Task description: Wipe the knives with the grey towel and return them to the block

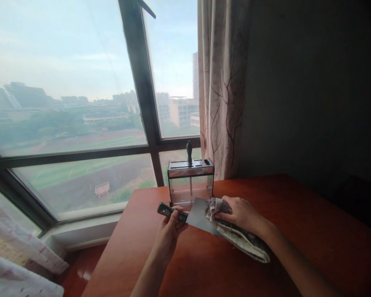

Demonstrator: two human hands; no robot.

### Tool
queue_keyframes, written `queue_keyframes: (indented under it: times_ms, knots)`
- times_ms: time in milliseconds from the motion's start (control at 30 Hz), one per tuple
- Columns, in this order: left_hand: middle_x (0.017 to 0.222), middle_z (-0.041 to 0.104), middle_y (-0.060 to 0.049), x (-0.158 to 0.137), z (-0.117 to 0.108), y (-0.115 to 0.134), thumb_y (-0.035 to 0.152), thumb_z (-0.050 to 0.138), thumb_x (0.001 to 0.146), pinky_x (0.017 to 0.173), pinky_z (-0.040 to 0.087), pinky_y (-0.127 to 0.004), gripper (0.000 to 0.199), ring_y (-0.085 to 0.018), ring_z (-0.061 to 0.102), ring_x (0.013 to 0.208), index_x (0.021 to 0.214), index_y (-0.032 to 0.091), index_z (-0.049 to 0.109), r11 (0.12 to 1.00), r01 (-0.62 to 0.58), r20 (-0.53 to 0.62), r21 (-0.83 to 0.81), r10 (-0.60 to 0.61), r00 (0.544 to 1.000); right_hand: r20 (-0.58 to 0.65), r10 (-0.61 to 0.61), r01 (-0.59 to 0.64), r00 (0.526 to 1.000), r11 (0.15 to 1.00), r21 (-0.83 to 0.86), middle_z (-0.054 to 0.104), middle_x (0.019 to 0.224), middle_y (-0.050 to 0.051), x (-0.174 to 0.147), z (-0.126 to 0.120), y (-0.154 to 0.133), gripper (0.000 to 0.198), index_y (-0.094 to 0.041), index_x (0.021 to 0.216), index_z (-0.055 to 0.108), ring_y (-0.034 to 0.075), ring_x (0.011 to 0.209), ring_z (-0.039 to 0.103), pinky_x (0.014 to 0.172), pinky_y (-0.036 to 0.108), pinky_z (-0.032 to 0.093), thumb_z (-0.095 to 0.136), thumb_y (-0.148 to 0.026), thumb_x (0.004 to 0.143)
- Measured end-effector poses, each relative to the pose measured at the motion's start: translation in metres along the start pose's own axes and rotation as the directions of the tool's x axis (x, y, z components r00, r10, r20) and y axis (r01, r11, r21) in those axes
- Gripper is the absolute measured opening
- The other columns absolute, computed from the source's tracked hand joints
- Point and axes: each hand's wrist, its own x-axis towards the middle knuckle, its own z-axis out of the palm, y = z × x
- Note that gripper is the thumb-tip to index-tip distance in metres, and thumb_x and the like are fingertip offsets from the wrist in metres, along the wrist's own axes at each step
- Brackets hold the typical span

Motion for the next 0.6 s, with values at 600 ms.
queue_keyframes:
  times_ms: [600]
  knots:
    - [0.082, 0.076, -0.007, 0.000, 0.001, -0.007, 0.041, 0.083, 0.065, 0.062, 0.053, -0.023, 0.042, -0.017, 0.071, 0.071, 0.094, 0.018, 0.064, 1.000, 0.029, 0.003, 0.001, -0.029, 1.000, 0.010, -0.073, 0.073, 0.997, 0.995, -0.071, 0.073, 0.097, 0.011, 0.017, -0.010, -0.047, 0.056, -0.022, 0.098, 0.060, 0.031, 0.090, 0.068, 0.065, 0.030, 0.037, 0.043, -0.072, 0.084]
